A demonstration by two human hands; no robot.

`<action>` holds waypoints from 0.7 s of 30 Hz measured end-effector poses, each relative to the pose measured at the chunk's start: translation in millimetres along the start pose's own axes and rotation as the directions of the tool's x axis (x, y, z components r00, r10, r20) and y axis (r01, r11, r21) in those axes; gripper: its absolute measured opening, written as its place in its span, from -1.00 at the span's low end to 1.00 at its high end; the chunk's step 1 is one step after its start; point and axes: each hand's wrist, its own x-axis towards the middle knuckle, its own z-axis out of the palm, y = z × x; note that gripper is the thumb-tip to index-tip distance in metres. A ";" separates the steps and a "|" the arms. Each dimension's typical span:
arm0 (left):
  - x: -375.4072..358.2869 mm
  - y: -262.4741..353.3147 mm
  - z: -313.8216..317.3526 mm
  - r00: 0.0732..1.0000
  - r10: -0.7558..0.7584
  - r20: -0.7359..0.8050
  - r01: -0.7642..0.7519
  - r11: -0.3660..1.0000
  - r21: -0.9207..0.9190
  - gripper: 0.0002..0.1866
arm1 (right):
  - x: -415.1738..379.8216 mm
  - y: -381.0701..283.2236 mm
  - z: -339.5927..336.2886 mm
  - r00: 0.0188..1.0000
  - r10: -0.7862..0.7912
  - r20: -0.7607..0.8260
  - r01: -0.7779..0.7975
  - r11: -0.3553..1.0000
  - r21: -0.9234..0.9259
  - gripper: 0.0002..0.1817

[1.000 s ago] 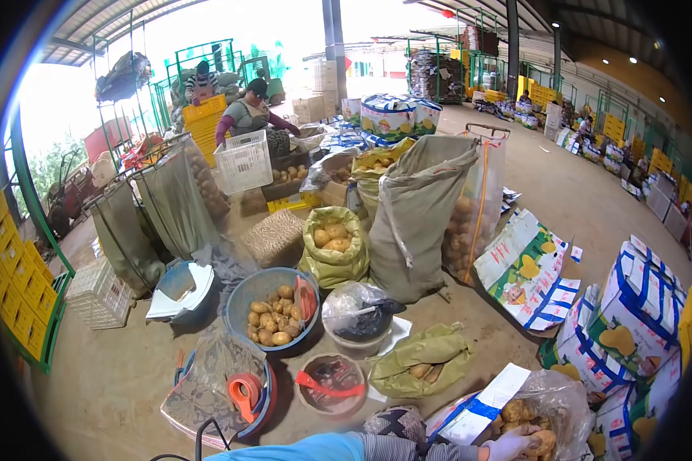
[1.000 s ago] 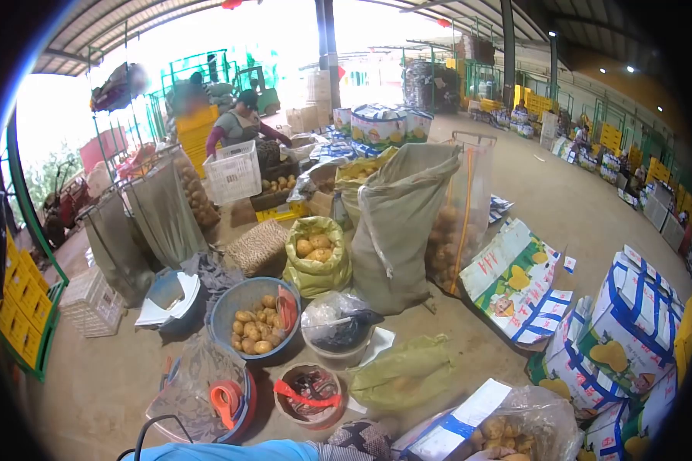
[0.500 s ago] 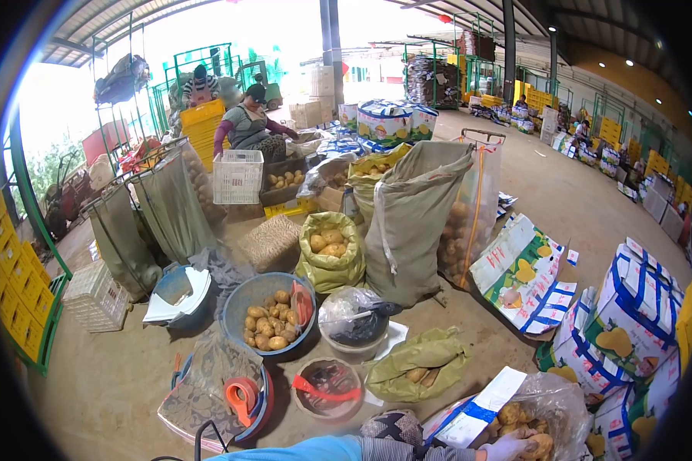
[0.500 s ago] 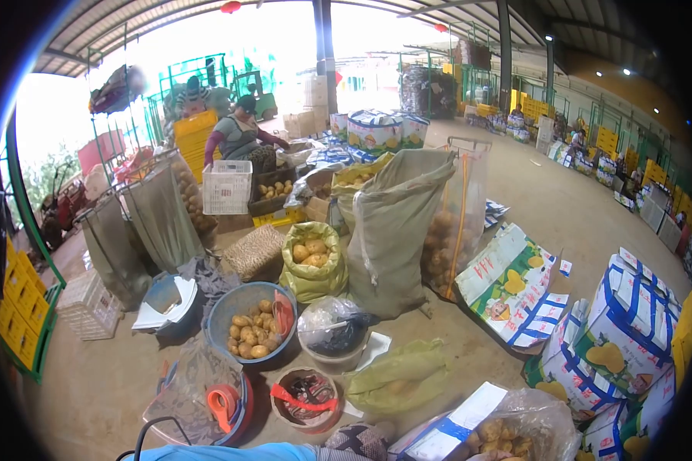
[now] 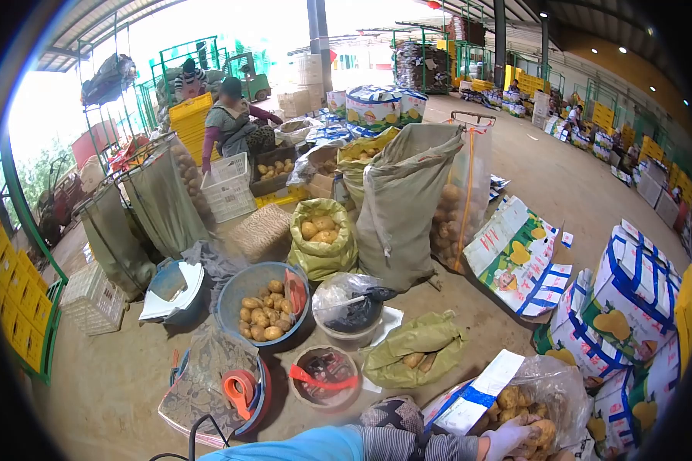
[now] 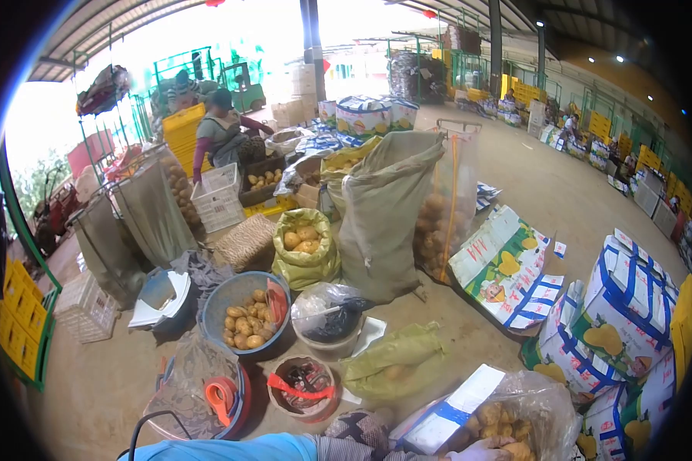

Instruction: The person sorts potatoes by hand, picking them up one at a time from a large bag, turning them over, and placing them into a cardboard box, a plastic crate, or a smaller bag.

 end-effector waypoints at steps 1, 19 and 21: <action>2.8 -0.3 0.8 1.000 0.020 -0.006 -0.020 0.999 0.040 -0.83 | 0.4 13.0 -2.2 0.995 -0.099 0.018 0.100 0.975 -0.198 -0.55; 41.8 -26.3 -25.7 0.987 -0.148 0.064 0.136 0.977 0.167 -0.58 | -9.8 3.4 -6.2 0.981 -0.053 0.187 0.148 0.827 -0.543 -0.18; 51.2 -28.7 -28.5 0.972 -0.235 0.000 0.225 0.932 0.284 -0.50 | -11.0 -4.3 -4.4 0.982 -0.028 0.188 0.125 0.840 -0.528 -0.19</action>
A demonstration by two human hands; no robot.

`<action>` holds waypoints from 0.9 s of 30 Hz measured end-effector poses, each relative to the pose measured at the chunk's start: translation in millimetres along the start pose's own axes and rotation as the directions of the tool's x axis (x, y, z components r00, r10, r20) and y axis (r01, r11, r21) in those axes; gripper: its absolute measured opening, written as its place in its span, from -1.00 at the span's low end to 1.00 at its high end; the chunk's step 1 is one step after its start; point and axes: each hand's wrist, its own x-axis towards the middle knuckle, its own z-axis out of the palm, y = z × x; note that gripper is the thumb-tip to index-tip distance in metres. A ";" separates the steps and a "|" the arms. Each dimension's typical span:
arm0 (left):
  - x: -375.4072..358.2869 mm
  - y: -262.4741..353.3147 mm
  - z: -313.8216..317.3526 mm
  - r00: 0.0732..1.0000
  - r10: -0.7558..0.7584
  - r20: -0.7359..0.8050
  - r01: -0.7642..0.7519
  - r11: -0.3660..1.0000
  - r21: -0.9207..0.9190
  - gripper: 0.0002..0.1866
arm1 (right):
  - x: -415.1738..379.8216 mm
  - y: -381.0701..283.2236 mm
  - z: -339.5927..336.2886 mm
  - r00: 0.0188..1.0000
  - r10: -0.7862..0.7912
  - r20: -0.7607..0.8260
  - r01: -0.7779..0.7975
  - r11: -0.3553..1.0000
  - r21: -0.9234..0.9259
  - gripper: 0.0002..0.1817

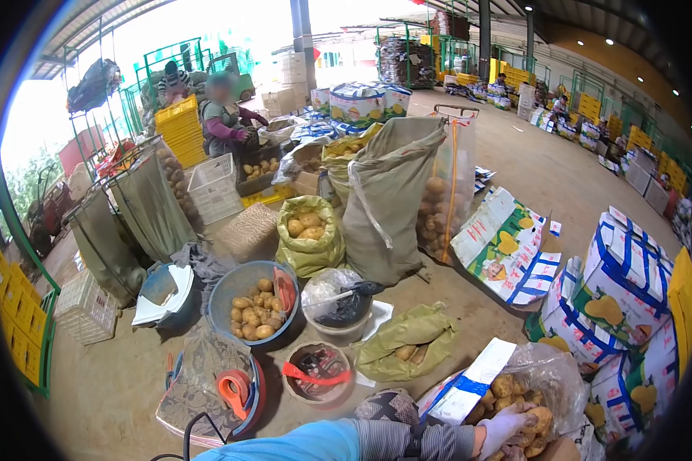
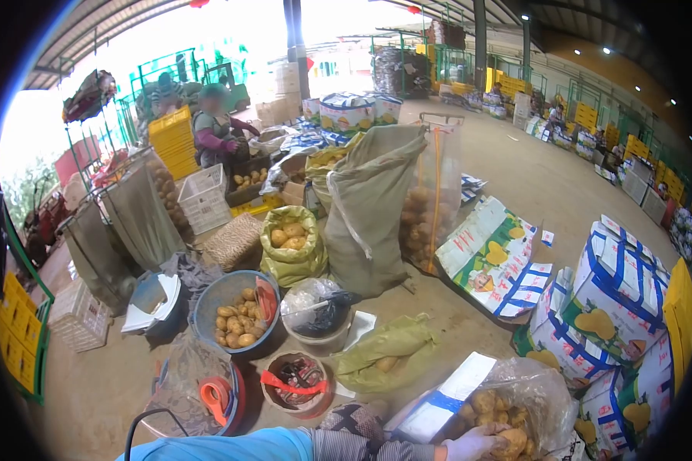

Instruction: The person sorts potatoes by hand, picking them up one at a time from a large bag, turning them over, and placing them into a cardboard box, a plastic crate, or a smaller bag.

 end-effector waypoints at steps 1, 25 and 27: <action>4.5 -3.2 -2.3 1.000 0.008 0.003 -0.008 1.000 0.027 -0.49 | 0.3 -3.6 -1.6 1.000 0.010 0.007 -0.010 1.000 0.011 -0.20; -9.2 -2.3 5.2 0.997 0.080 0.022 -0.079 0.996 -0.041 -0.58 | -2.4 5.5 0.6 0.996 -0.074 -0.056 0.073 0.997 -0.033 -0.33; -17.6 3.7 6.6 0.999 0.047 0.019 -0.047 0.998 -0.035 -0.55 | -2.4 -1.3 -4.2 0.995 -0.082 -0.050 0.082 0.997 -0.012 -0.35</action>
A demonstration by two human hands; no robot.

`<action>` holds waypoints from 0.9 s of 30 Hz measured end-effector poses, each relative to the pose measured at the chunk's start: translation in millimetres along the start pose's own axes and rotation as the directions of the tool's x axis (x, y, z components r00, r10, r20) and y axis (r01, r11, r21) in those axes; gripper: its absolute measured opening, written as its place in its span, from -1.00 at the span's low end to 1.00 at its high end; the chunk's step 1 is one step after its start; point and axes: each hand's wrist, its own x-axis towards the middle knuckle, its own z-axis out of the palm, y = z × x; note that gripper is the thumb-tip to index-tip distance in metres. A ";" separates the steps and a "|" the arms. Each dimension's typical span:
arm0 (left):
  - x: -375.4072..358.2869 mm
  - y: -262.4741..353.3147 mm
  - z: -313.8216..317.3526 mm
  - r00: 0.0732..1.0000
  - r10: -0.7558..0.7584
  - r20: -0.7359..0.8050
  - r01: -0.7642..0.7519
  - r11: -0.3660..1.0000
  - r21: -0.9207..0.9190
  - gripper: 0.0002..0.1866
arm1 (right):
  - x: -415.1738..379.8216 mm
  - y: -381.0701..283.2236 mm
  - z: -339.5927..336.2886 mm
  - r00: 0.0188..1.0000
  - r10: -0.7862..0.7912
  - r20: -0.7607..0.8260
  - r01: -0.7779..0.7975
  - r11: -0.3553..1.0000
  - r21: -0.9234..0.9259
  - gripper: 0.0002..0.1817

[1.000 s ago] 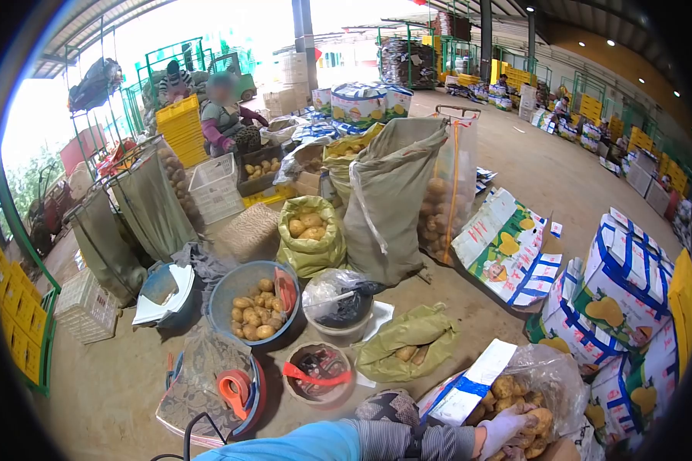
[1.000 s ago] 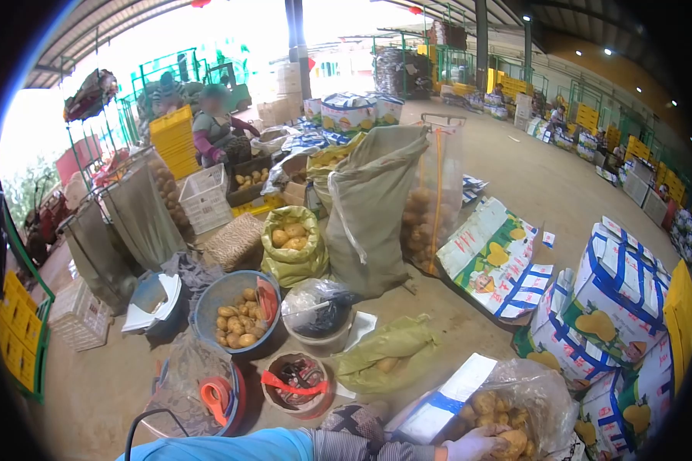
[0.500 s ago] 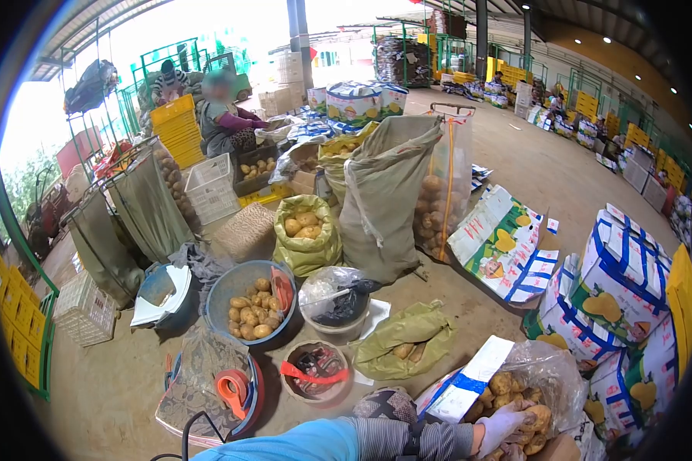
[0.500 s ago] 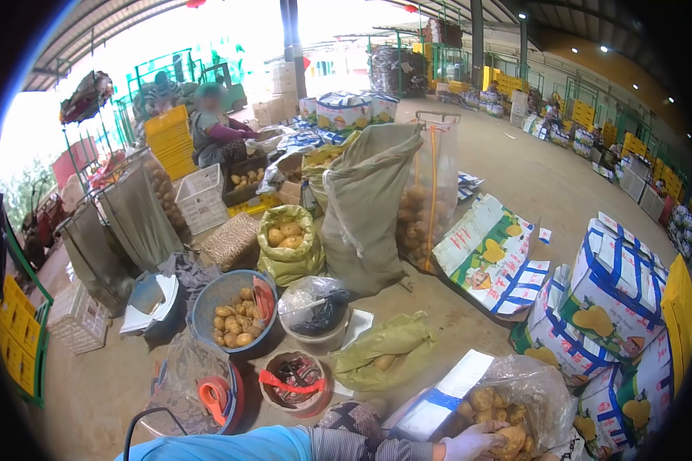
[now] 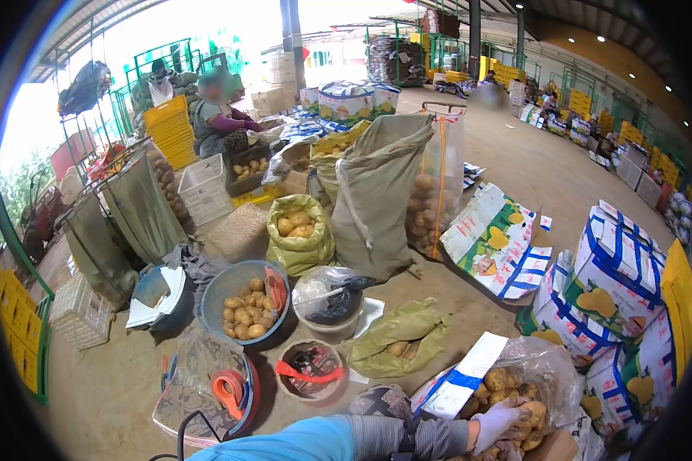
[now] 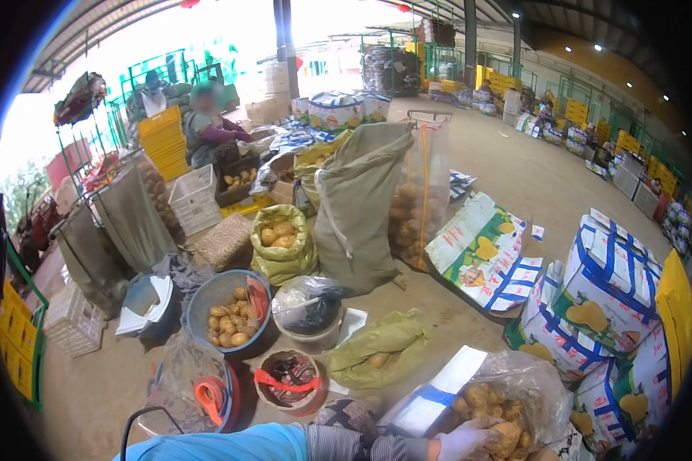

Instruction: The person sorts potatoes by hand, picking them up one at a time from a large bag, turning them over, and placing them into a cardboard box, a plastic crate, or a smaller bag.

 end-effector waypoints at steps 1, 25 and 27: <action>-5.5 4.3 0.8 1.000 -0.012 0.007 0.012 1.000 0.008 -0.53 | 0.0 -2.7 -2.2 1.000 -0.003 0.003 0.003 1.000 0.010 -0.37; -28.9 1.9 18.6 0.591 0.308 0.746 -0.683 -0.300 0.666 -0.62 | -19.2 -65.1 -63.0 0.835 0.083 -0.543 -0.125 0.991 -0.042 -0.12; -5.1 -8.2 15.2 0.941 -0.111 0.319 0.021 0.962 0.272 -0.83 | -21.8 -78.5 -59.9 0.894 0.132 -0.428 -0.205 0.970 -0.130 -0.22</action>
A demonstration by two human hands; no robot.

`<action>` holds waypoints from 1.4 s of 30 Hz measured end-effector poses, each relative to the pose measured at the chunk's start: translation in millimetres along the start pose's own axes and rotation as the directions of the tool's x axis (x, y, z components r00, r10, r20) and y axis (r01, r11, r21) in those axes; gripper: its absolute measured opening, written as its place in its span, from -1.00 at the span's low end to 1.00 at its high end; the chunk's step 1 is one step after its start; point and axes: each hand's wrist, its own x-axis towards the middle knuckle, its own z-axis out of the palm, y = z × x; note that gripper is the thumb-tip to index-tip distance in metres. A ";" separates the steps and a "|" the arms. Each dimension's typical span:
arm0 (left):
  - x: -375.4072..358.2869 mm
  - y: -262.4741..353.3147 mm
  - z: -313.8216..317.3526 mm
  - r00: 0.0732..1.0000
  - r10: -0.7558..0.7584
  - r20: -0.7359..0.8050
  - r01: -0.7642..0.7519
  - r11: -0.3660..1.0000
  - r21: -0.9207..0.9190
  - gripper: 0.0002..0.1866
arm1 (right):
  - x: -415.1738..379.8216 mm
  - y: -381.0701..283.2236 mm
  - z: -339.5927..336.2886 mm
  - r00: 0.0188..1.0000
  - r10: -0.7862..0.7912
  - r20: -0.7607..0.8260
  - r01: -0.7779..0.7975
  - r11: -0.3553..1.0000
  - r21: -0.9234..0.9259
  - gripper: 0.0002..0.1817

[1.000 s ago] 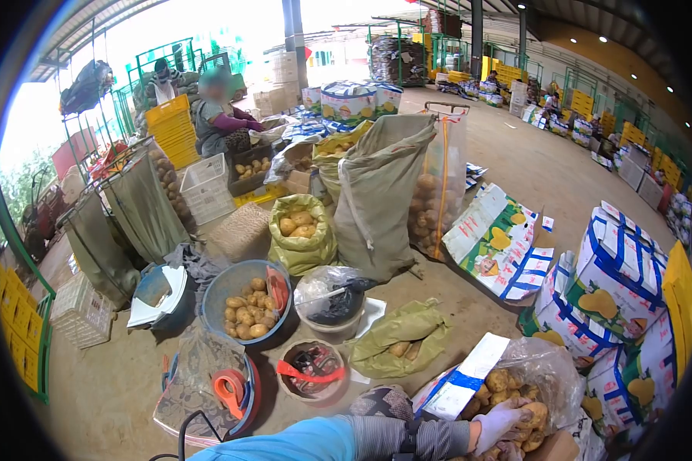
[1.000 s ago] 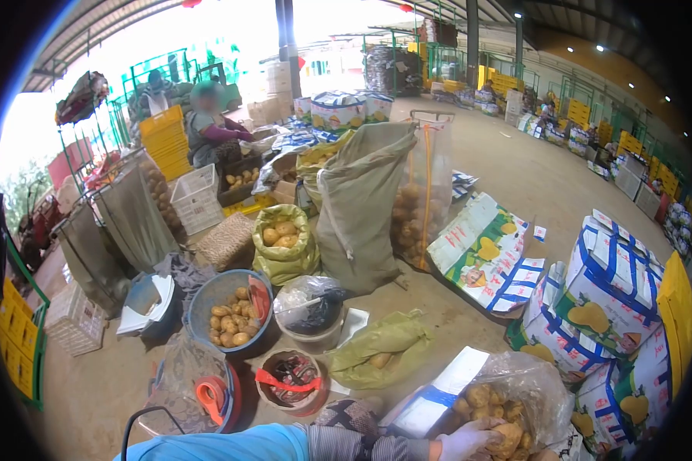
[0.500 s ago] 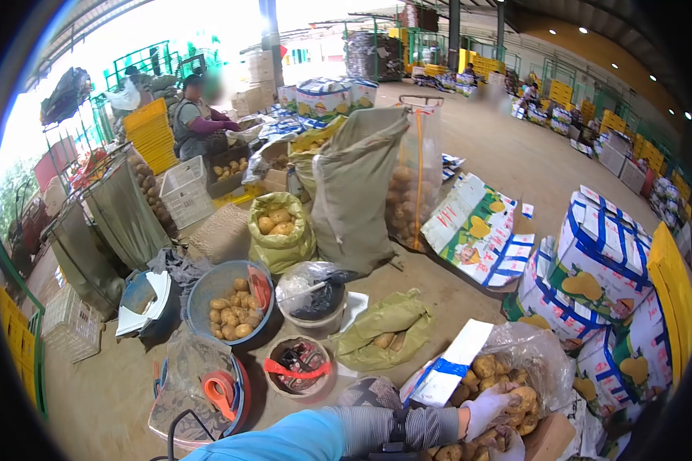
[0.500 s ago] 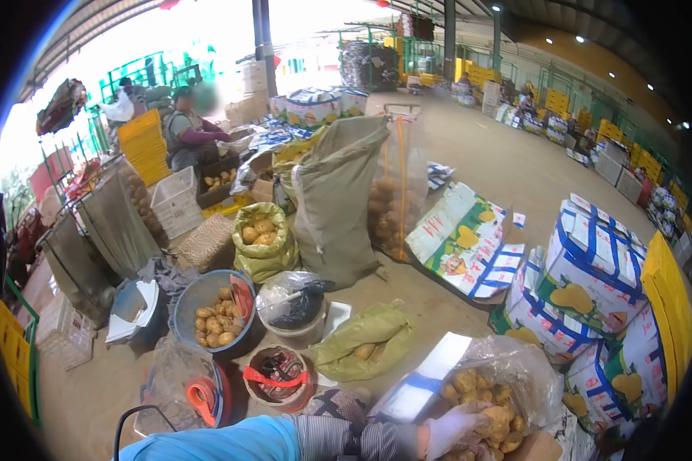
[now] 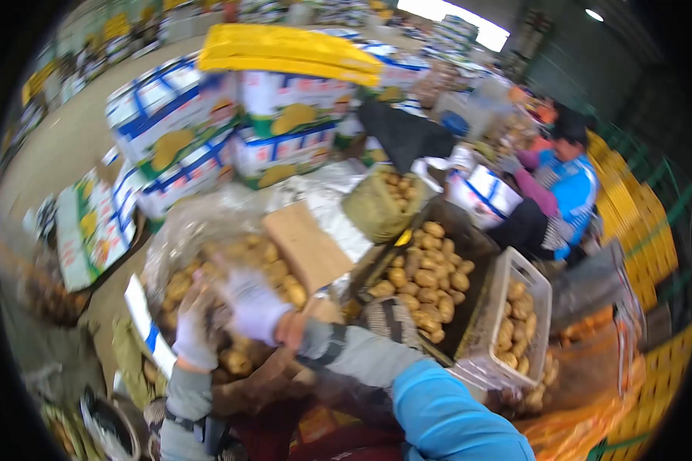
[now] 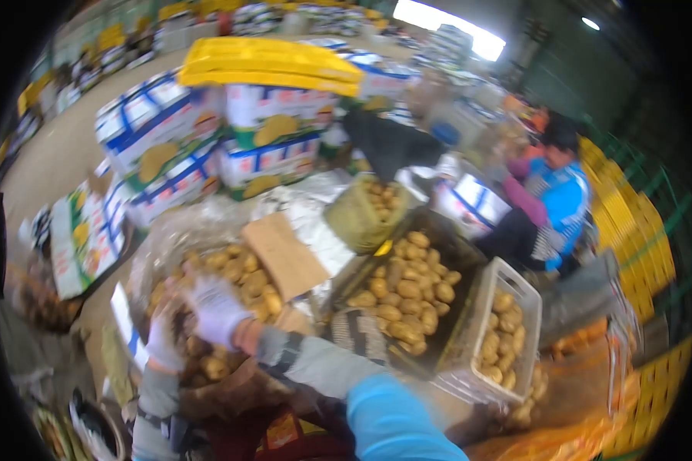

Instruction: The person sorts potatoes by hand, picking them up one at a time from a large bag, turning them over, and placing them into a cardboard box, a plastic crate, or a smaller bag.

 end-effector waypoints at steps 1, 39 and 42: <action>4.5 -6.0 -7.1 0.999 -0.003 0.043 0.005 0.999 -0.049 -0.75 | -2.8 3.9 11.0 1.000 -0.014 -0.019 0.015 1.000 0.023 -0.26; -20.5 -11.8 -44.5 0.997 -0.080 -0.010 0.080 0.961 0.265 -0.83 | -369.3 290.0 -389.9 0.461 0.622 -0.633 -0.762 0.643 0.077 -0.49; -42.2 22.1 14.2 0.986 0.001 -0.169 0.030 0.983 0.180 -0.71 | -269.2 253.0 -335.0 0.755 0.581 -0.303 -0.371 0.760 0.534 -0.66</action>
